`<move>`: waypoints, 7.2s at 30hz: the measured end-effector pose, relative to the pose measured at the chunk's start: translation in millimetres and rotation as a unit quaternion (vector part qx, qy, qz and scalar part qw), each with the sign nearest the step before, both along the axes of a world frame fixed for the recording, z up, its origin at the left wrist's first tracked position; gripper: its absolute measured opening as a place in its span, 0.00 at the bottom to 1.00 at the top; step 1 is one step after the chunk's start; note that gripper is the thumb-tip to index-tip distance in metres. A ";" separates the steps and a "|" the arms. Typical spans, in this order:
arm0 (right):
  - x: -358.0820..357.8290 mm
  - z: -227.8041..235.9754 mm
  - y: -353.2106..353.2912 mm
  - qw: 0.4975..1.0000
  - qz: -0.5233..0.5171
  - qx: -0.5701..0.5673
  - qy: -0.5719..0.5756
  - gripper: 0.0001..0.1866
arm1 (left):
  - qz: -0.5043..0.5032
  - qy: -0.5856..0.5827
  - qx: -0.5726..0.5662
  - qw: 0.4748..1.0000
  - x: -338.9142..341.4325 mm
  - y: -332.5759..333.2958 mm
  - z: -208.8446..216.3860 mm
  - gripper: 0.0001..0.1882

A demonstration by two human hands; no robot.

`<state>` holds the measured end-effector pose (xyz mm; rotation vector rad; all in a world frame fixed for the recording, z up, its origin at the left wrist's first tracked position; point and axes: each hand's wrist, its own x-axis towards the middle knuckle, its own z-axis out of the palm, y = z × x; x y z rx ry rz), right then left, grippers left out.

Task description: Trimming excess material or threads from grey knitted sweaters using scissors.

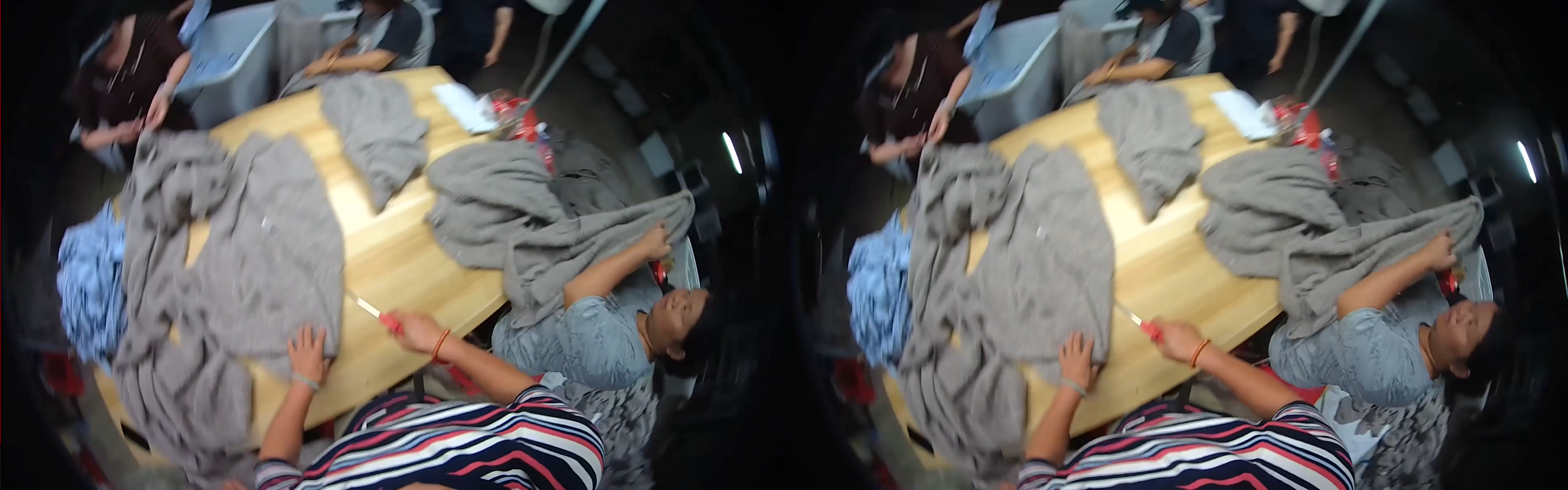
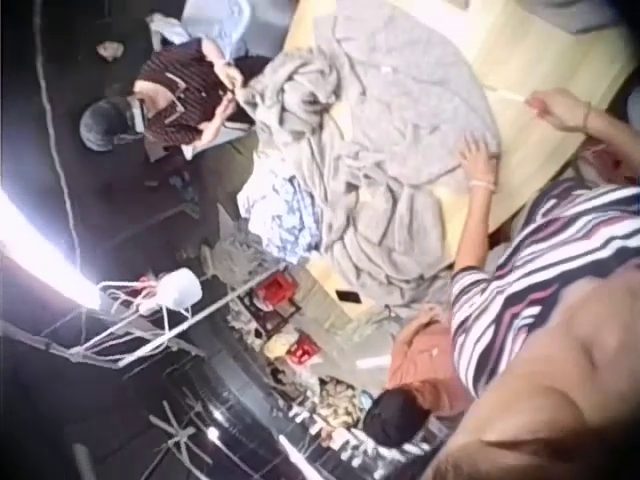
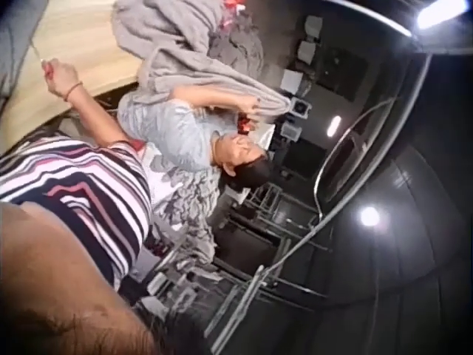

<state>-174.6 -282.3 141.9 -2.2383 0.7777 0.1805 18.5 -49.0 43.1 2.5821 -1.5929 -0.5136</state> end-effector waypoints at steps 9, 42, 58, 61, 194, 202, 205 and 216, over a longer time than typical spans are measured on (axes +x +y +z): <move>-11.6 31.9 -14.7 0.998 -0.051 -0.026 -0.010 0.16 | 0.257 0.463 -0.443 0.724 35.6 -88.9 61.6 0.09; -18.3 31.1 9.6 0.998 0.022 -0.050 -0.012 0.18 | 0.334 -0.212 -0.217 0.892 52.2 43.3 22.1 0.34; -48.1 33.0 -12.3 0.999 -0.025 -0.014 -0.028 0.18 | 0.542 0.316 -0.334 0.704 62.5 -218.2 -70.0 0.23; -65.6 32.1 -31.0 0.998 -0.053 -0.011 -0.020 0.18 | 0.565 0.202 -0.376 0.706 68.3 -228.9 -43.8 0.25; 30.4 108.5 17.7 0.928 0.003 0.233 -0.291 0.21 | 0.077 0.330 -0.635 0.694 31.0 -99.6 338.5 0.16; 60.5 100.8 49.7 0.871 0.115 0.379 -0.292 0.16 | 0.014 0.252 -0.767 0.591 38.8 -100.5 381.9 0.21; 60.9 109.6 41.3 0.834 0.092 0.449 -0.308 0.15 | 0.005 0.233 -0.774 0.589 30.7 -105.5 381.6 0.21; 86.8 136.4 40.7 0.748 0.158 0.511 -0.393 0.24 | -0.034 0.049 -0.755 0.653 -1.3 -116.3 359.4 0.26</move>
